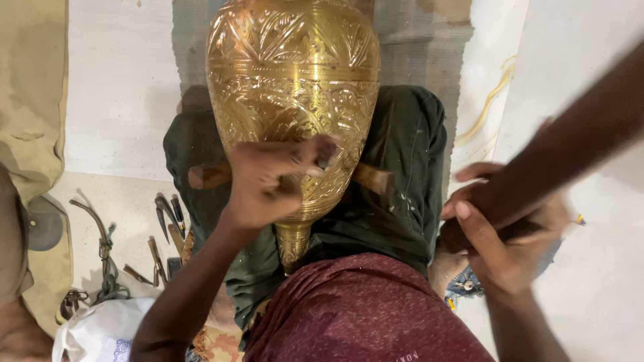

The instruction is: The person sits on the floor and uses a metal chisel and wooden mallet to engrave intricate patterns onto a brass vase. They repeatedly strike the chisel to create detailed designs on the vase's surface.

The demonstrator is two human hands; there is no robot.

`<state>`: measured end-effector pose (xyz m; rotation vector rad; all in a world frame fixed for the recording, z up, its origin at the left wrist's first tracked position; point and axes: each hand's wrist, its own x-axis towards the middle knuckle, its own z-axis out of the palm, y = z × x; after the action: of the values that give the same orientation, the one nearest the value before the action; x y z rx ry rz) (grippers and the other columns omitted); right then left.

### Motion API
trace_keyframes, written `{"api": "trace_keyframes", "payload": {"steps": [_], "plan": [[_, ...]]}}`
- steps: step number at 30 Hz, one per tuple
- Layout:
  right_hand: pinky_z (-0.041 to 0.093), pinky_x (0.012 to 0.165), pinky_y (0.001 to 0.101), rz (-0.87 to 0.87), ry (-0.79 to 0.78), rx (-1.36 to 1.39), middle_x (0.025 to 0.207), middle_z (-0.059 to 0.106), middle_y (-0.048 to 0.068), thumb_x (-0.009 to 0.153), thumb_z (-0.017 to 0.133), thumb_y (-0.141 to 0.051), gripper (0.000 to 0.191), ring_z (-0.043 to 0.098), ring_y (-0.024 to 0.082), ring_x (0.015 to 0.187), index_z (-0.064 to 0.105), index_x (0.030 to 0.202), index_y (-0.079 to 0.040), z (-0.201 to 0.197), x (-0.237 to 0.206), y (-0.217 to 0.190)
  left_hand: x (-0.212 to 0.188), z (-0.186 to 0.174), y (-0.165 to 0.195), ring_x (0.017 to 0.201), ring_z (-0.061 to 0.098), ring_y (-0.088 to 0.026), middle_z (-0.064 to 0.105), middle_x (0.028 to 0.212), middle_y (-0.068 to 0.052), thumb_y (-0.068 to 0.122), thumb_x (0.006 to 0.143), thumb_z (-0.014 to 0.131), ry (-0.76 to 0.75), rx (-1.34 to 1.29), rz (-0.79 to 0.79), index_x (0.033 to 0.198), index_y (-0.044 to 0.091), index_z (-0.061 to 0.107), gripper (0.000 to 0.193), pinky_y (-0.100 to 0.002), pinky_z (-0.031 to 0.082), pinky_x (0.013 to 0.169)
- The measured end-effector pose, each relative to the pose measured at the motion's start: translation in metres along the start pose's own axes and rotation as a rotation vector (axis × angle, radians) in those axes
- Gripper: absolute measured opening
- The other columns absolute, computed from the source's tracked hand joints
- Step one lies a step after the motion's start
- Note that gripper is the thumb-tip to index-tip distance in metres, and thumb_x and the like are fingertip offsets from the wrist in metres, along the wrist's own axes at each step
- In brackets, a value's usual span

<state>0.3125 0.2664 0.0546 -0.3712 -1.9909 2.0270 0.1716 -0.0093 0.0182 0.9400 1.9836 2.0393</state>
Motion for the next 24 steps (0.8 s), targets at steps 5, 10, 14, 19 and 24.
{"api": "trace_keyframes", "payload": {"steps": [5, 10, 14, 19, 24], "plan": [[0.052, 0.043, 0.0363, 0.875, 0.062, -0.017, 0.072, 0.065, 0.017, 0.086, 0.071, -0.006, 0.031, 0.06, 0.023, 0.048, 0.065, 0.115, 0.002, 0.004, -0.066, 0.078, 0.001, 0.009, 0.014, 0.086, 0.077, -0.019, 0.077, 0.097, -0.017, -0.019, 0.085, 0.064, 0.16, -0.102, -0.119, 0.111, 0.0, 0.073, 0.033, -0.035, 0.065, 0.093], [0.051, 0.047, 0.0342, 0.922, 0.163, 0.027, 0.074, 0.066, 0.015, 0.079, 0.07, 0.007, 0.033, 0.064, 0.023, 0.056, 0.06, 0.11, 0.007, 0.006, -0.123, 0.103, -0.002, 0.014, 0.017, 0.068, 0.071, -0.014, 0.078, 0.086, -0.013, -0.014, 0.088, 0.071, 0.176, 0.015, -0.277, 0.105, -0.002, 0.078, 0.022, -0.026, 0.057, 0.063], [0.06, 0.065, 0.0273, 0.745, 0.316, -0.065, 0.09, 0.07, 0.005, 0.071, 0.07, 0.005, 0.05, 0.07, 0.014, 0.077, 0.055, 0.117, -0.006, 0.0, -0.126, 0.085, 0.0, 0.009, 0.012, 0.065, 0.072, -0.011, 0.079, 0.087, -0.013, -0.017, 0.081, 0.064, 0.024, 0.324, -0.165, 0.102, 0.001, 0.079, 0.032, -0.024, 0.053, 0.057], [0.053, 0.079, 0.0312, 0.331, -0.014, -0.585, 0.091, 0.073, 0.01, 0.07, 0.085, -0.007, 0.054, 0.069, 0.021, 0.085, 0.066, 0.119, 0.002, 0.004, -0.101, 0.061, -0.003, 0.001, 0.01, 0.054, 0.065, -0.009, 0.075, 0.075, -0.01, -0.01, 0.074, 0.059, -0.133, 0.42, -0.127, 0.095, 0.004, 0.081, 0.034, -0.023, 0.048, 0.051], [0.055, 0.061, 0.0285, 0.265, -0.057, -0.682, 0.081, 0.072, 0.01, 0.075, 0.085, -0.012, 0.039, 0.07, 0.017, 0.067, 0.069, 0.108, 0.002, 0.0, -0.079, 0.057, -0.005, 0.003, 0.004, 0.044, 0.053, -0.005, 0.08, 0.096, -0.017, -0.004, 0.079, 0.055, -0.168, 0.561, -0.021, 0.094, 0.003, 0.079, 0.029, -0.022, 0.044, 0.041]]}}
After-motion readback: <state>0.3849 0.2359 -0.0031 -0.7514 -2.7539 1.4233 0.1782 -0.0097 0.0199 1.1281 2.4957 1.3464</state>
